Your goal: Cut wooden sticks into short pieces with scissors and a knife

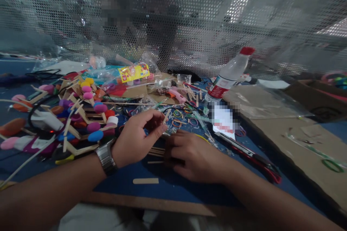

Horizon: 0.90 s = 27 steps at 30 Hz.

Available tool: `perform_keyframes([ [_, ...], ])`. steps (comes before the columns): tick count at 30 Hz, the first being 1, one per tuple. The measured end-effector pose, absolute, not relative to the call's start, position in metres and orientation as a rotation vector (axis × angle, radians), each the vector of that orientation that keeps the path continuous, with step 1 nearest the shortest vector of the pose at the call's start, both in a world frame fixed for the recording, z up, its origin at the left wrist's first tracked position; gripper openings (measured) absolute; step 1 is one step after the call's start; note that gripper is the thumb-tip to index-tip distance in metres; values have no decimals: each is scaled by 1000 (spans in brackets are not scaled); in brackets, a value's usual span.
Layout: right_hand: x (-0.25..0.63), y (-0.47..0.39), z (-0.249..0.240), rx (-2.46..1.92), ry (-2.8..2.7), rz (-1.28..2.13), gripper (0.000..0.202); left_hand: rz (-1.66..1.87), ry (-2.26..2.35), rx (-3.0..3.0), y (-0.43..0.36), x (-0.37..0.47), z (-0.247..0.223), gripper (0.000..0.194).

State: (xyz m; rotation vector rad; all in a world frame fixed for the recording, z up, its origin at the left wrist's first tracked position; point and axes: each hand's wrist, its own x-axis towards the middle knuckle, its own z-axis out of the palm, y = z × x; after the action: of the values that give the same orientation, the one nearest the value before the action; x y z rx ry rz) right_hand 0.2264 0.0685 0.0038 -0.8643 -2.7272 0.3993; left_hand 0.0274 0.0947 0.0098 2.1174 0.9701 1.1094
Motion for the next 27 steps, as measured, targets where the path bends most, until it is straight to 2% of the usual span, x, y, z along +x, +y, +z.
perform_keyframes([
  [27, 215, 66, 16, -964, -2894, 393, 6, 1005, 956, 2167, 93, 27, 15, 9],
])
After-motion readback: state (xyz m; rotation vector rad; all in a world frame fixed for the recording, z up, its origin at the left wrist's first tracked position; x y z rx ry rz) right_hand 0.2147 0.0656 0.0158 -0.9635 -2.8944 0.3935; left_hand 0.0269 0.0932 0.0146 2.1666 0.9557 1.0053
